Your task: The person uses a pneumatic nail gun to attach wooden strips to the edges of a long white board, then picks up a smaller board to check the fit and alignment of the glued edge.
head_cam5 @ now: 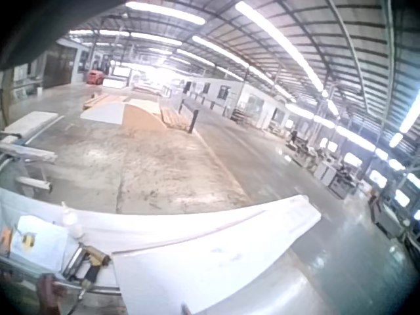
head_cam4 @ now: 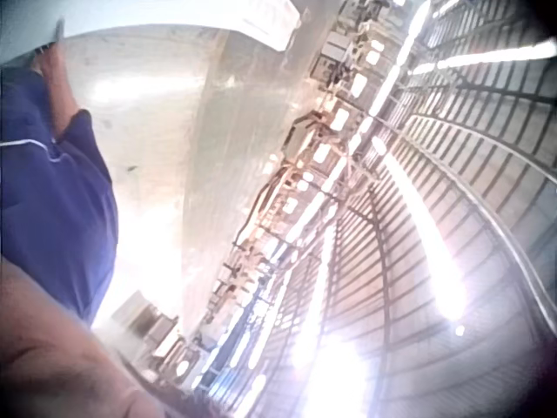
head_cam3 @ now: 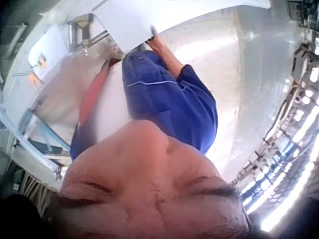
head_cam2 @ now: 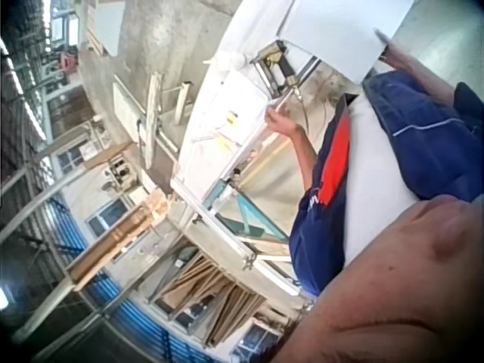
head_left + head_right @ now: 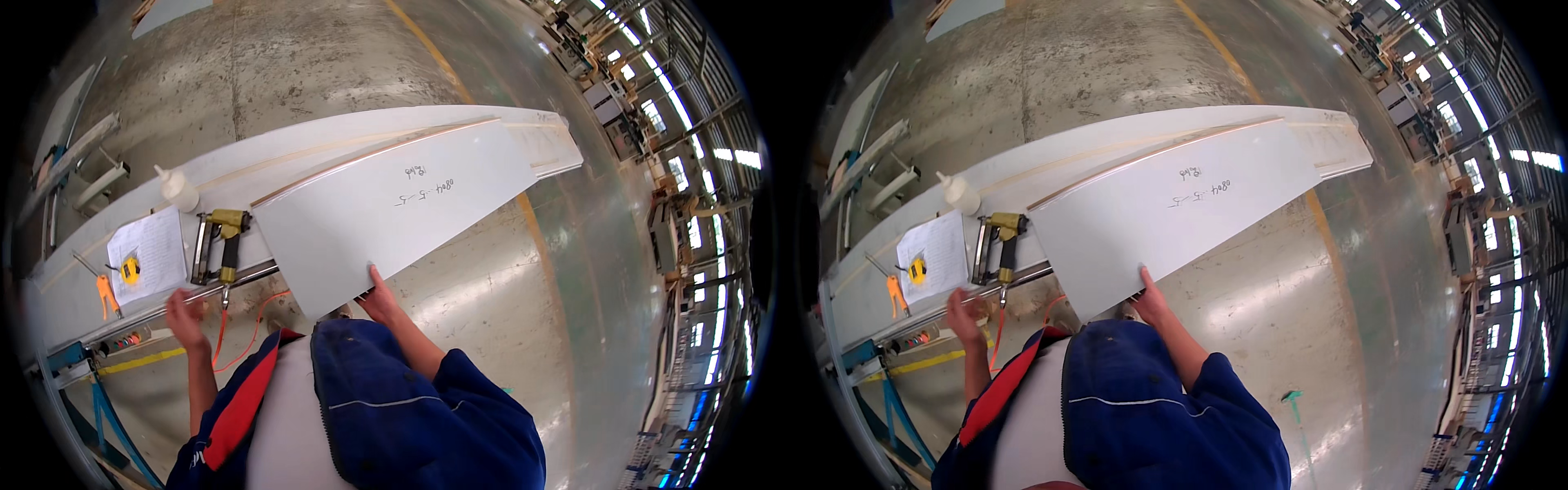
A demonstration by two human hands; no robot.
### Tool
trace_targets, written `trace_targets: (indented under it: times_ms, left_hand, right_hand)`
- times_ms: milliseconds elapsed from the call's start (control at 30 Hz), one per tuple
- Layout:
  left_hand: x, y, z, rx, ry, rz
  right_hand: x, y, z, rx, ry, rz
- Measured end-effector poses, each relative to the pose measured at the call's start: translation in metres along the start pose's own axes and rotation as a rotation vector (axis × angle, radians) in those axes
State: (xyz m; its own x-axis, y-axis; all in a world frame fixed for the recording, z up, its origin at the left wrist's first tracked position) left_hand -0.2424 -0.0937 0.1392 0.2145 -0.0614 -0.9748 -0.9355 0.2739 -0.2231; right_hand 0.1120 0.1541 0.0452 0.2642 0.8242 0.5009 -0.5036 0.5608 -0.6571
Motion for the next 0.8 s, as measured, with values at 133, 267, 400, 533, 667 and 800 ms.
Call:
trace_targets:
  times_ms: [133, 267, 400, 533, 667, 800]
  left_hand:
    - [0.026, -0.02, 0.083, 0.494, 0.314, -0.275]
    - [0.026, -0.04, 0.155, 0.646, 0.527, -0.514]
    - [0.04, -0.048, 0.201, 0.622, 0.077, -0.576]
    - [0.048, -0.041, 0.226, 0.655, -0.247, -0.645]
    - [0.03, -0.055, 0.253, 0.607, -0.194, -0.46]
    - [0.006, -0.051, 0.27, 0.558, -0.098, -0.295]
  right_hand:
    - [-0.001, 0.009, -0.004, 0.009, 0.115, -0.03]
    - [0.016, -0.017, -0.002, -0.001, 0.098, -0.077]
    - [0.045, -0.034, -0.015, 0.098, -0.08, -0.186]
    - [0.066, -0.043, -0.013, 0.093, -0.177, -0.252]
    - [0.08, -0.045, -0.016, 0.086, -0.07, -0.27]
    - [0.101, -0.039, -0.013, 0.189, -0.005, -0.27]
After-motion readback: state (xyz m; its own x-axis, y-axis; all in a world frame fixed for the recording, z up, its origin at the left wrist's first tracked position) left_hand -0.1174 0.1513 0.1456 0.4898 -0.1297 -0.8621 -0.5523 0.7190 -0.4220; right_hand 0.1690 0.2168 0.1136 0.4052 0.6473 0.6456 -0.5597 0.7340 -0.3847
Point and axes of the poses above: each hand's wrist, its own y-axis towards the middle knuckle, its own z-axis out of the palm, x = y × z, the point moved 1 cm from there along y, towards the middle knuckle
